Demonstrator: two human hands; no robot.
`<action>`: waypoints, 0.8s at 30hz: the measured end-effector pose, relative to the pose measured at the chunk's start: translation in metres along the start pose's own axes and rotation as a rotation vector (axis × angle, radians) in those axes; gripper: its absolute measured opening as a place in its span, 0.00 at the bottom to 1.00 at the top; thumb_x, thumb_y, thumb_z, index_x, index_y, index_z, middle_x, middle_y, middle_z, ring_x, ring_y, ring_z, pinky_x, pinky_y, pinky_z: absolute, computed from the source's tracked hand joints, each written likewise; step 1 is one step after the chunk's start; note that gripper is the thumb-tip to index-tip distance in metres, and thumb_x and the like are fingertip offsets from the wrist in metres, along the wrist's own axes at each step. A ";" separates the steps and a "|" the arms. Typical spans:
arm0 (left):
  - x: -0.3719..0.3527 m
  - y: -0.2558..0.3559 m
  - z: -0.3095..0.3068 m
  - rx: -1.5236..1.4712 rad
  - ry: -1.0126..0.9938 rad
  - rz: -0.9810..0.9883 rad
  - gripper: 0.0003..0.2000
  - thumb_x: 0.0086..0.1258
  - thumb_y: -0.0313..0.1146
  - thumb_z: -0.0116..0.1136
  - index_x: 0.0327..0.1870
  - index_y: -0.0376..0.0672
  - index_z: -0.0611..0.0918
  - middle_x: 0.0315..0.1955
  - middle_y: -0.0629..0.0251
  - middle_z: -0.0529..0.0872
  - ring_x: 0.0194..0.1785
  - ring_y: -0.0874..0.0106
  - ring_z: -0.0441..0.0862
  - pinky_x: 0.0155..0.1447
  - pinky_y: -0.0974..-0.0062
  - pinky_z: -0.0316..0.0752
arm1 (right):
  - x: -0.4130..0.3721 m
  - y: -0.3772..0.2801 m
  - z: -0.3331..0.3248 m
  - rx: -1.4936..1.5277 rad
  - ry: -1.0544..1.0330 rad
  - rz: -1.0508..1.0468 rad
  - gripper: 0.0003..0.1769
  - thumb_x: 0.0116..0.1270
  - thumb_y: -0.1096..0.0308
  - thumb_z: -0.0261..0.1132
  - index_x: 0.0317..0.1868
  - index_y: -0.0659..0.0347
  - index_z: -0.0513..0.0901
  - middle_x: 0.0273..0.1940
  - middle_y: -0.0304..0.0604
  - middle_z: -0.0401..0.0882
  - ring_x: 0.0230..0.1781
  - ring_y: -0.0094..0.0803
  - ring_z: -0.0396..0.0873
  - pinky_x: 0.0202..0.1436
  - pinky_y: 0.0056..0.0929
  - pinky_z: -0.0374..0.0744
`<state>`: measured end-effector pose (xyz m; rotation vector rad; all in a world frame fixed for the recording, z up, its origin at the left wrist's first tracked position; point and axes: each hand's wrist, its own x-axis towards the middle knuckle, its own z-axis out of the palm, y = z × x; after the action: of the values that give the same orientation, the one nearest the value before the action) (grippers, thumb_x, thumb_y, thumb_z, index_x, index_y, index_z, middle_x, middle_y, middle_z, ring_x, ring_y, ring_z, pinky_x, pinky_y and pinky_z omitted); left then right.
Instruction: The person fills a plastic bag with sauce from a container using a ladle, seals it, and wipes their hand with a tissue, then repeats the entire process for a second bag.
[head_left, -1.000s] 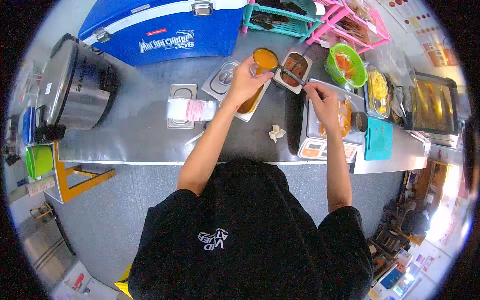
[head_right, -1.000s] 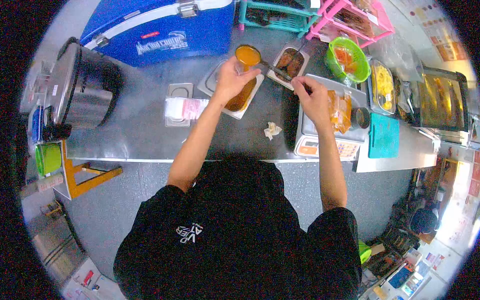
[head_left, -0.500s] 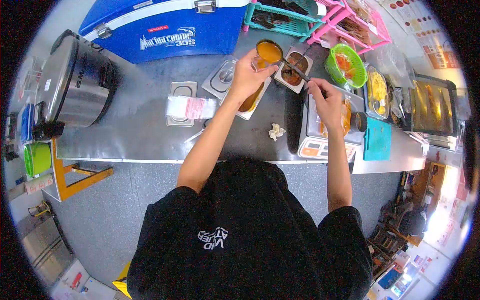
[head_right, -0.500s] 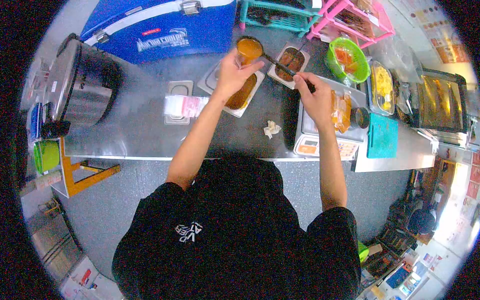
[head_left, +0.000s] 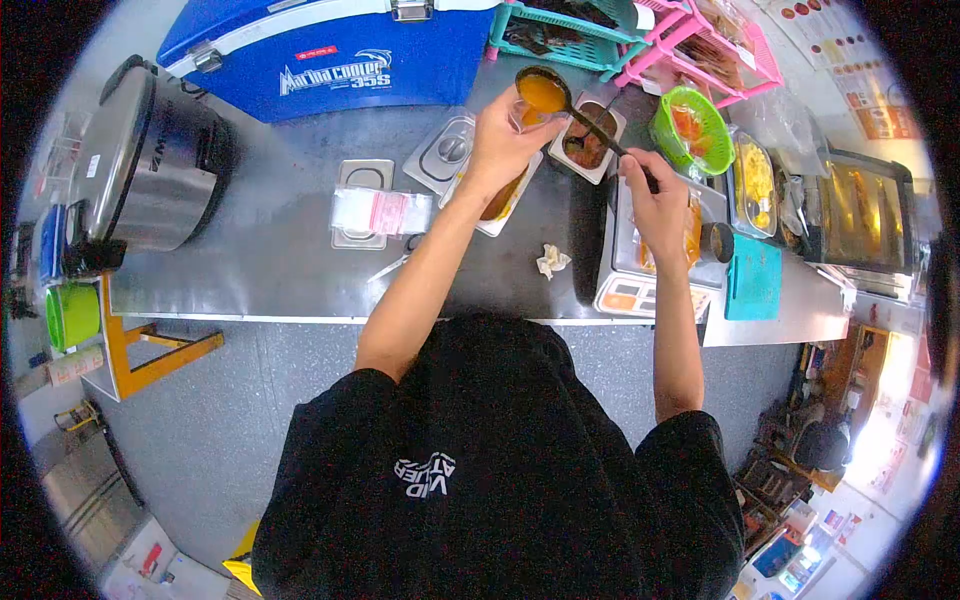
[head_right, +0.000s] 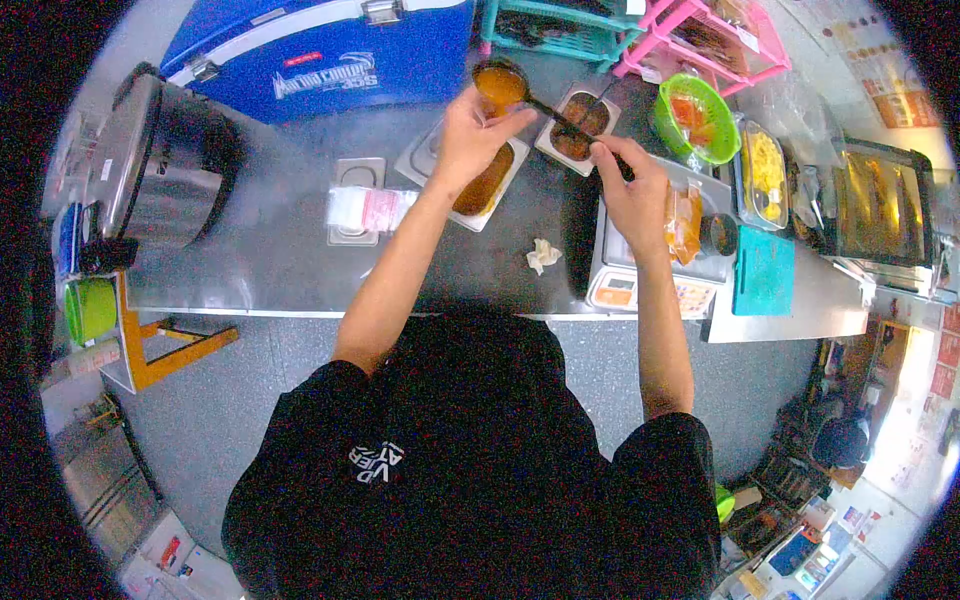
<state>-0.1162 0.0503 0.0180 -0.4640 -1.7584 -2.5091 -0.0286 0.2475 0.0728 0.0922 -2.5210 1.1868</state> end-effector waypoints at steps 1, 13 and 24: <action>0.001 0.001 0.000 0.008 0.001 -0.003 0.17 0.62 0.23 0.70 0.52 0.38 0.80 0.47 0.63 0.87 0.50 0.74 0.85 0.57 0.72 0.81 | 0.001 -0.001 0.000 -0.004 0.003 -0.007 0.10 0.70 0.68 0.66 0.45 0.67 0.85 0.34 0.46 0.85 0.35 0.32 0.83 0.43 0.28 0.78; 0.005 0.003 -0.002 0.025 0.006 0.003 0.18 0.61 0.24 0.71 0.52 0.38 0.81 0.47 0.66 0.86 0.50 0.76 0.83 0.56 0.75 0.81 | 0.007 -0.019 -0.003 -0.187 0.143 -0.273 0.08 0.67 0.70 0.69 0.43 0.64 0.86 0.36 0.48 0.85 0.34 0.39 0.83 0.40 0.32 0.78; 0.001 0.007 -0.007 0.080 0.000 -0.015 0.16 0.61 0.25 0.73 0.49 0.39 0.82 0.42 0.68 0.87 0.44 0.77 0.84 0.53 0.76 0.81 | 0.006 -0.016 -0.005 -0.365 0.222 -0.484 0.10 0.61 0.75 0.71 0.44 0.59 0.88 0.38 0.44 0.86 0.37 0.38 0.83 0.41 0.34 0.77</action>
<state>-0.1168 0.0415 0.0222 -0.4481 -1.8615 -2.4371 -0.0297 0.2412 0.0897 0.4244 -2.2898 0.5124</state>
